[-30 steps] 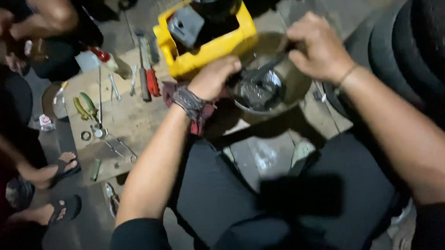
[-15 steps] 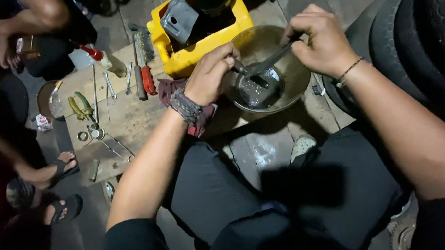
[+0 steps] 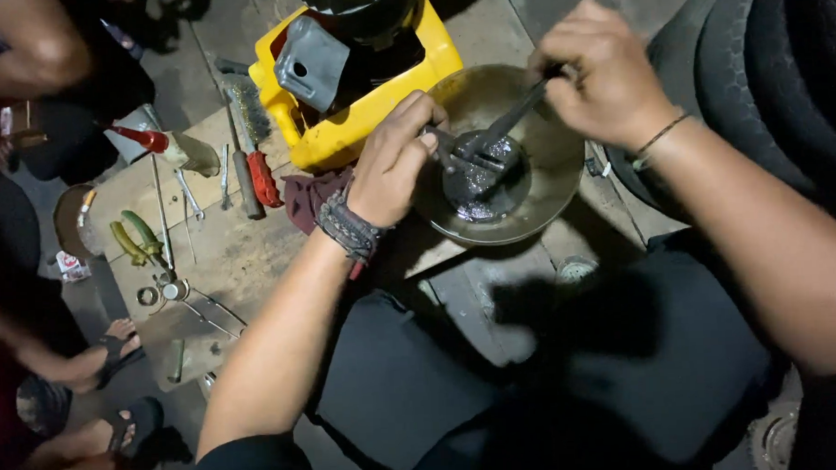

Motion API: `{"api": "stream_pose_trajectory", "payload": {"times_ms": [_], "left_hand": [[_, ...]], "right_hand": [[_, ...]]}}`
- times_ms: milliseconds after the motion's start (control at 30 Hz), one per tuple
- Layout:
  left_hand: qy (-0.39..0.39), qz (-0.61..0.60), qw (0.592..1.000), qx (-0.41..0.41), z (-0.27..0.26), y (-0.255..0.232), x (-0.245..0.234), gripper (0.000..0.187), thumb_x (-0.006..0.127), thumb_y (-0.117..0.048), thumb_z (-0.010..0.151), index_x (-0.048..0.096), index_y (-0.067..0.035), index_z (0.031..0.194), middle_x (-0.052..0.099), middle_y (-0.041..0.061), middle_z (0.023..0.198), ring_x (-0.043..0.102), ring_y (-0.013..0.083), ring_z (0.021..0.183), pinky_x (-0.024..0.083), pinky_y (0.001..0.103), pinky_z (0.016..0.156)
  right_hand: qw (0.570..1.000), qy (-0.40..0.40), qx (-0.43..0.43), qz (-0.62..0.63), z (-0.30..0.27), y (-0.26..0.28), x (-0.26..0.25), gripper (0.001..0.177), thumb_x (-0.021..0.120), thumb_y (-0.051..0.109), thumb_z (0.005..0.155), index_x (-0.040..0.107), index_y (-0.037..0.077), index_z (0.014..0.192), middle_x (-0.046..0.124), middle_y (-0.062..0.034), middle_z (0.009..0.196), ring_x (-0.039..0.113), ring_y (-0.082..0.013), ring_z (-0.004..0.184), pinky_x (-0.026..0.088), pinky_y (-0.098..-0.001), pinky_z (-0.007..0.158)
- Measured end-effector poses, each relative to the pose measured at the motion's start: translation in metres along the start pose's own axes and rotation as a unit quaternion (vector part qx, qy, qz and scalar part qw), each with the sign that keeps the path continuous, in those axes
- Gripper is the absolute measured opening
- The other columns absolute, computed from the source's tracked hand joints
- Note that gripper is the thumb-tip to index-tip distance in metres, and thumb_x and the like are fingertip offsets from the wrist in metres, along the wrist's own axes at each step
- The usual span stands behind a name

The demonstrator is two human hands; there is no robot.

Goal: The person sits cross-legged and cleans a metal rod by scrubbing it with a brush inside a metal bowl containing liquid. The person holds the rod with the left hand and scrubs with the right hand, repeatedly dipping and scrubbing the rod in the bowl.

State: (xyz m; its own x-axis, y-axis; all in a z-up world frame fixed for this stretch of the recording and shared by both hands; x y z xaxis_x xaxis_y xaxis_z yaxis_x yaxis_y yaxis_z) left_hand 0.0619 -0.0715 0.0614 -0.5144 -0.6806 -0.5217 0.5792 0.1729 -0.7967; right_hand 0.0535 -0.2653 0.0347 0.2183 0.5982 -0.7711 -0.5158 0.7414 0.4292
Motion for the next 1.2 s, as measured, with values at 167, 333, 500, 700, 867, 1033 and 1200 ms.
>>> {"api": "stream_pose_trajectory", "payload": {"times_ms": [167, 333, 500, 700, 867, 1033, 1200], "left_hand": [[0.015, -0.001, 1.0, -0.022, 0.001, 0.008, -0.004, 0.027, 0.033, -0.03, 0.096, 0.047, -0.007, 0.096, 0.05, 0.008, 0.094, 0.05, 0.0232, 0.087, 0.038, 0.038, 0.077], [0.024, -0.014, 0.999, -0.028, 0.004, 0.009, 0.003, 0.023, 0.035, -0.026, 0.093, 0.048, -0.006, 0.094, 0.052, 0.008, 0.092, 0.051, 0.0237, 0.085, 0.038, 0.038, 0.075], [0.021, -0.07, 0.997, -0.026, 0.006, 0.003, 0.002, 0.033, 0.031, -0.034, 0.099, 0.046, -0.006, 0.09, 0.048, 0.005, 0.089, 0.046, 0.0203, 0.083, 0.036, 0.035, 0.077], [0.015, -0.06, 0.998, -0.03, 0.005, 0.016, 0.004, 0.028, 0.034, -0.029, 0.097, 0.05, -0.007, 0.092, 0.049, 0.005, 0.088, 0.047, 0.0193, 0.082, 0.036, 0.035, 0.076], [0.018, -0.063, 0.998, -0.023, 0.002, 0.009, 0.008, 0.033, 0.03, -0.034, 0.1, 0.048, -0.008, 0.091, 0.048, 0.005, 0.087, 0.046, 0.0197, 0.081, 0.036, 0.035, 0.076], [0.006, -0.071, 0.997, -0.036, -0.001, 0.013, -0.001, 0.027, 0.033, -0.03, 0.096, 0.048, -0.008, 0.091, 0.048, 0.004, 0.087, 0.045, 0.0184, 0.082, 0.036, 0.035, 0.076], [0.003, -0.07, 0.996, -0.054, -0.001, 0.031, 0.003, 0.024, 0.038, -0.028, 0.094, 0.052, -0.009, 0.093, 0.052, 0.003, 0.089, 0.05, 0.0185, 0.084, 0.038, 0.034, 0.079]], "right_hand": [[0.999, -0.01, 0.015, -0.046, -0.011, -0.037, -0.01, 0.012, 0.061, -0.008, 0.086, 0.067, 0.002, 0.09, 0.064, -0.0103, 0.09, 0.054, -0.0345, 0.097, 0.043, -0.047, 0.084], [0.999, -0.02, -0.009, 0.024, 0.007, 0.009, -0.013, 0.02, 0.06, -0.008, 0.082, 0.076, 0.001, 0.092, 0.067, -0.0114, 0.088, 0.056, -0.0316, 0.094, 0.042, -0.0438, 0.085], [0.998, 0.006, -0.005, -0.06, -0.002, -0.03, 0.005, 0.017, 0.062, -0.002, 0.085, 0.073, 0.008, 0.092, 0.065, -0.0064, 0.088, 0.057, -0.0309, 0.095, 0.039, -0.045, 0.091], [0.999, -0.028, 0.008, 0.044, 0.002, 0.005, -0.017, 0.018, 0.061, -0.01, 0.09, 0.076, 0.0, 0.093, 0.067, -0.0119, 0.089, 0.054, -0.0296, 0.094, 0.04, -0.0437, 0.086], [1.0, -0.006, -0.021, -0.006, 0.003, 0.0, 0.002, 0.017, 0.059, -0.006, 0.084, 0.072, 0.004, 0.089, 0.065, -0.0085, 0.085, 0.056, -0.0302, 0.089, 0.039, -0.0439, 0.083], [0.998, -0.061, 0.008, -0.009, -0.011, -0.037, -0.01, 0.02, 0.06, -0.009, 0.086, 0.074, -0.006, 0.1, 0.071, -0.016, 0.095, 0.065, -0.0341, 0.088, 0.049, -0.044, 0.076], [0.999, -0.036, -0.014, 0.035, 0.01, 0.032, -0.017, 0.023, 0.057, -0.007, 0.081, 0.075, 0.004, 0.088, 0.065, -0.0091, 0.082, 0.052, -0.0311, 0.091, 0.038, -0.0428, 0.08]]}}
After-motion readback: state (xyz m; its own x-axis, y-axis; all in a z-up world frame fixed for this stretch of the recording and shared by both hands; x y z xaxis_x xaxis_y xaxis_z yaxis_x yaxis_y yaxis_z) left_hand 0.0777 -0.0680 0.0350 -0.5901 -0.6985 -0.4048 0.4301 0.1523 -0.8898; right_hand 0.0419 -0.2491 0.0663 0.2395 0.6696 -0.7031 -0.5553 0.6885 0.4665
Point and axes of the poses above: each hand's wrist, its own z-axis towards the middle knuckle, its own x-axis out of the palm, y = z × x, the point moved 10 cm from there along z, towards the middle knuckle
